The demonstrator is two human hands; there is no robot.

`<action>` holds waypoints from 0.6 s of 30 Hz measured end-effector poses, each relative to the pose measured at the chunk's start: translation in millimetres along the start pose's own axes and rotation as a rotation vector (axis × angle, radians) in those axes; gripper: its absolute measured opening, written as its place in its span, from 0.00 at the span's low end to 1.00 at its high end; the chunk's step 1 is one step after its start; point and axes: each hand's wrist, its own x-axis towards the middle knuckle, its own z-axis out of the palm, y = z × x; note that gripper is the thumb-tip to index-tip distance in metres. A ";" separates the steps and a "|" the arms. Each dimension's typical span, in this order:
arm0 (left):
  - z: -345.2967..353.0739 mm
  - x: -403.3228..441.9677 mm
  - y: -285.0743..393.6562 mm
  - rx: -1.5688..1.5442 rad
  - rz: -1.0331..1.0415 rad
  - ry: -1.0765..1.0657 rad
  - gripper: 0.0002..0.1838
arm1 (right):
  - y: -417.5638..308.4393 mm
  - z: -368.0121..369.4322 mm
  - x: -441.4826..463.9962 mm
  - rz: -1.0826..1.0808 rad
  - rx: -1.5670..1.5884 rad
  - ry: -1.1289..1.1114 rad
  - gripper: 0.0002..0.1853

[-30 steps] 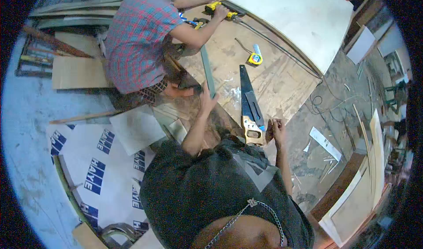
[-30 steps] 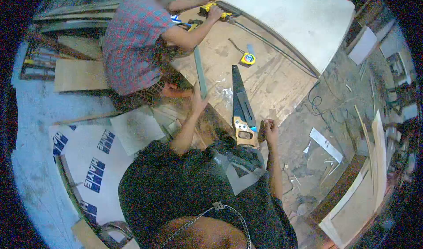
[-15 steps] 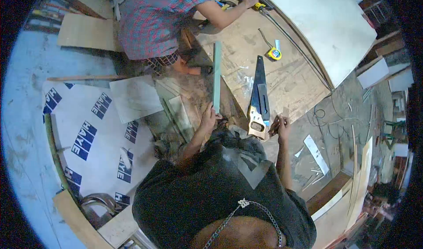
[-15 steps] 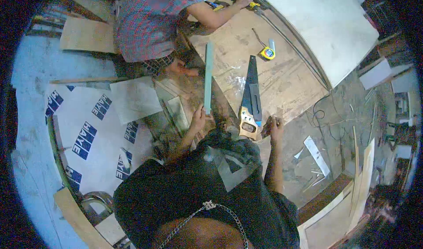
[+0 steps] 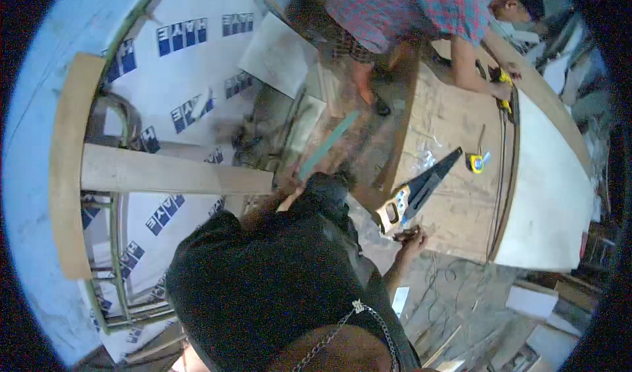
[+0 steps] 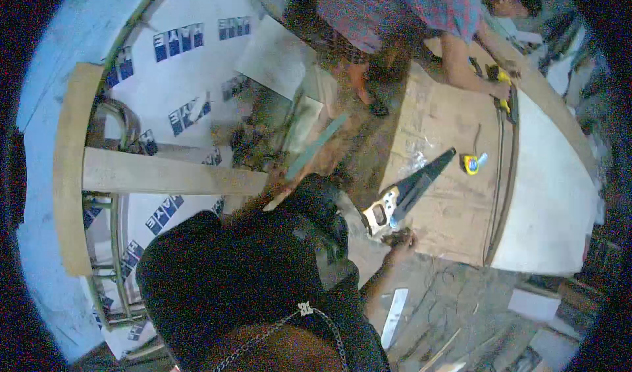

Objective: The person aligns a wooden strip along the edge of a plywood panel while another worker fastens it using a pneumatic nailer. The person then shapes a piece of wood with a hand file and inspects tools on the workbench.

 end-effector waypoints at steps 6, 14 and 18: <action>-24.3 -112.4 -25.7 0.740 -0.126 -0.080 0.18 | 6.7 -3.3 1.2 0.023 -0.015 -0.009 0.08; -64.8 -73.6 -41.5 0.204 -0.725 -0.151 0.24 | 69.1 -57.7 46.4 0.025 0.138 0.081 0.10; -65.2 -14.6 -63.4 0.080 -0.797 -0.067 0.27 | 117.7 -108.3 80.0 -0.209 -0.058 0.072 0.10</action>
